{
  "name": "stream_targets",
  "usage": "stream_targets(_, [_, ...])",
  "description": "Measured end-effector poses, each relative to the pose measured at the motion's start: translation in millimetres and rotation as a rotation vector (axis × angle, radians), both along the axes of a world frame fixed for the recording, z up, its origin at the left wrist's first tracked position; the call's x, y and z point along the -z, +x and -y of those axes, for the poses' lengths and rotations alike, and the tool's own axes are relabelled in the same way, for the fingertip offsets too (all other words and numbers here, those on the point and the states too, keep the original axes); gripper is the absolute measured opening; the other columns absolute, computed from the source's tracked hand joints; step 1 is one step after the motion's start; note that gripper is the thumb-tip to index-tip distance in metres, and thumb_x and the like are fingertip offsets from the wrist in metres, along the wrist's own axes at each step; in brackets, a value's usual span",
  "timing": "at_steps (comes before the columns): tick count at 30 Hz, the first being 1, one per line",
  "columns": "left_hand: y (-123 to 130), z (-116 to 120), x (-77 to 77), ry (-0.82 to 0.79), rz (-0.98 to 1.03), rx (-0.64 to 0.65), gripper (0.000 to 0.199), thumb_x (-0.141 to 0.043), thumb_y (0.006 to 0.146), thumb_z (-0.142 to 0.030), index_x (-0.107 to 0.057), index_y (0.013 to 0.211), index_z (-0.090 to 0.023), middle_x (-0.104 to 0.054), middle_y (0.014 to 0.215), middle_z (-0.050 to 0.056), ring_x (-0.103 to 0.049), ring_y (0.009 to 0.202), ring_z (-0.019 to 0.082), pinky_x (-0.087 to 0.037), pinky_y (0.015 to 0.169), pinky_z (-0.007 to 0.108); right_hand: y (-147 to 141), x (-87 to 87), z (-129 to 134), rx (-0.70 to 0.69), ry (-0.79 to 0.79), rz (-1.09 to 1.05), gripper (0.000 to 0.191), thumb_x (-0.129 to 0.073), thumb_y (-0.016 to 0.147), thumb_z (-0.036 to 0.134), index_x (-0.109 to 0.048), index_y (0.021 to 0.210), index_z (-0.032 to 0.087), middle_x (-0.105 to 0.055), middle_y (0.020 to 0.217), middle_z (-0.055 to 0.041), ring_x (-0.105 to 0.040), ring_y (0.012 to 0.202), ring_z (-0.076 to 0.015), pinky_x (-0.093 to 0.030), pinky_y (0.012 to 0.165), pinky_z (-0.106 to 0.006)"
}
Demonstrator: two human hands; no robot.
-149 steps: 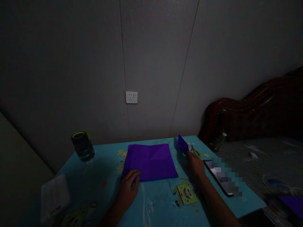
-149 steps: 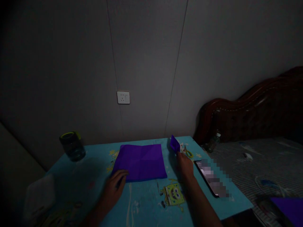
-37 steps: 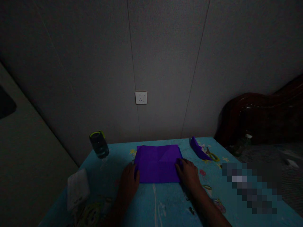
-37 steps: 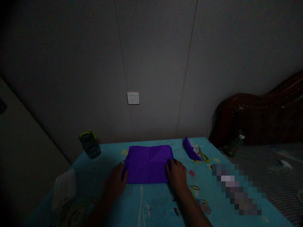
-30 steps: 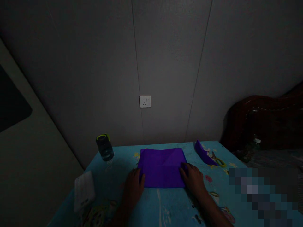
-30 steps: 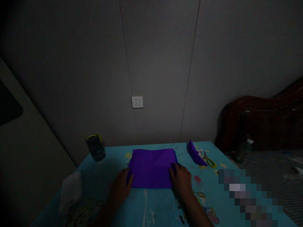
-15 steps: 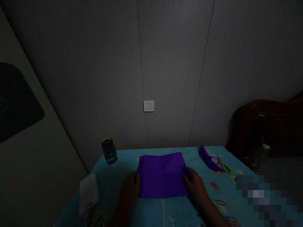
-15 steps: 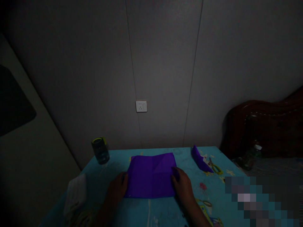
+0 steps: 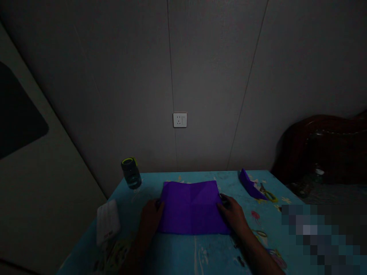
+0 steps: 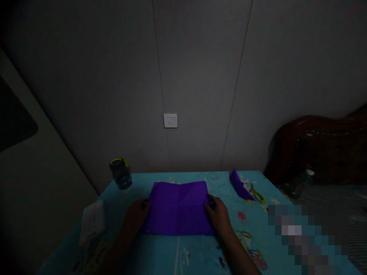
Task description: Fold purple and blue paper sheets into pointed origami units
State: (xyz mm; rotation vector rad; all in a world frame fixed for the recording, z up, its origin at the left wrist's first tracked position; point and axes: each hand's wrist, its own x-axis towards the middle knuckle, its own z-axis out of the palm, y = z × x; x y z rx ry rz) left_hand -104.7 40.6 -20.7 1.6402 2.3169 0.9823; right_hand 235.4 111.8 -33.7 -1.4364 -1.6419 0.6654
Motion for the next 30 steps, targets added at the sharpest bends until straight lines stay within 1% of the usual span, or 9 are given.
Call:
stream_targets(3, [1.7,0.8,-0.9,0.024,0.007,0.004,0.043,-0.047,0.084,-0.043,-0.069,0.101,-0.009,-0.072,0.095,0.015,-0.068,0.088,0.026,-0.051,0.082,0.037,0.7,1.4,-2.2,0.011,-0.044,-0.067,0.057,-0.066,0.069,0.042,-0.068,0.117,0.013,-0.074,0.104,-0.0138,-0.07,0.092,-0.0298,-0.054,0.086,-0.042])
stream_targets(6, [3.7,1.4,-1.7,0.046,0.013,0.009,0.044,-0.046,0.086,-0.043,-0.068,0.104,-0.01,-0.071,0.098,0.014,-0.067,0.09,0.025,-0.051,0.084,0.036,2.6,2.4,-5.0,-0.004,-0.071,-0.104,0.058,-0.067,0.068,0.042,-0.068,0.117,0.012,-0.076,0.102,-0.0135,-0.071,0.091,-0.0302,-0.055,0.083,-0.041])
stream_targets(9, [6.2,1.5,-1.3,0.065,0.011,-0.002,0.043,-0.045,0.087,-0.043,-0.068,0.105,-0.011,-0.07,0.1,0.014,-0.066,0.092,0.026,-0.051,0.086,0.037,4.8,1.7,-6.5,-0.023,-0.077,-0.127,0.053,-0.066,0.071,0.043,-0.071,0.112,0.011,-0.077,0.099,-0.0128,-0.072,0.089,-0.0305,-0.055,0.082,-0.041])
stream_targets(12, [8.0,1.1,-0.5,0.081,0.005,-0.012,0.044,-0.042,0.088,-0.043,-0.067,0.105,-0.011,-0.068,0.1,0.014,-0.066,0.091,0.026,-0.051,0.086,0.039,6.5,0.4,-6.2,-0.028,-0.077,-0.135,0.048,-0.067,0.072,0.043,-0.073,0.107,0.012,-0.077,0.099,-0.0123,-0.072,0.089,-0.0311,-0.055,0.083,-0.043])
stream_targets(18, [8.8,0.0,-2.1,0.109,-0.015,-0.004,0.049,-0.041,0.087,-0.045,-0.068,0.104,-0.009,-0.066,0.103,0.018,-0.063,0.096,0.029,-0.049,0.091,0.042,6.9,-3.3,-3.4,-0.042,-0.083,-0.15,0.046,-0.064,0.075,0.042,-0.073,0.109,0.012,-0.076,0.102,-0.0119,-0.072,0.092,-0.0298,-0.056,0.082,-0.04])
stream_targets(21, [9.3,0.8,-3.4,0.109,-0.017,0.0,0.048,-0.041,0.087,-0.044,-0.068,0.105,-0.008,-0.066,0.103,0.018,-0.063,0.097,0.029,-0.048,0.092,0.042,6.2,-6.6,-2.0,-0.052,-0.083,-0.154,0.044,-0.063,0.076,0.042,-0.074,0.107,0.012,-0.077,0.101,-0.0109,-0.072,0.09,-0.0287,-0.056,0.081,-0.039])
stream_targets(26, [9.9,2.1,-3.1,0.085,-0.019,0.004,0.04,-0.043,0.087,-0.041,-0.068,0.102,-0.013,-0.068,0.096,0.013,-0.064,0.092,0.026,-0.049,0.088,0.04,5.9,-12.9,-0.2,-0.007,-0.056,-0.126,0.042,-0.063,0.075,0.044,-0.076,0.1,0.013,-0.078,0.093,-0.012,-0.072,0.083,-0.0299,-0.056,0.078,-0.041])
stream_targets(30, [9.5,2.0,-1.6,0.064,-0.019,0.001,0.041,-0.045,0.086,-0.041,-0.066,0.107,-0.012,-0.067,0.097,0.012,-0.063,0.093,0.026,-0.049,0.088,0.038,6.9,-17.1,1.0,0.025,-0.018,-0.092,0.043,-0.062,0.076,0.045,-0.075,0.102,0.013,-0.077,0.097,-0.0128,-0.071,0.087,-0.0301,-0.053,0.083,-0.041])
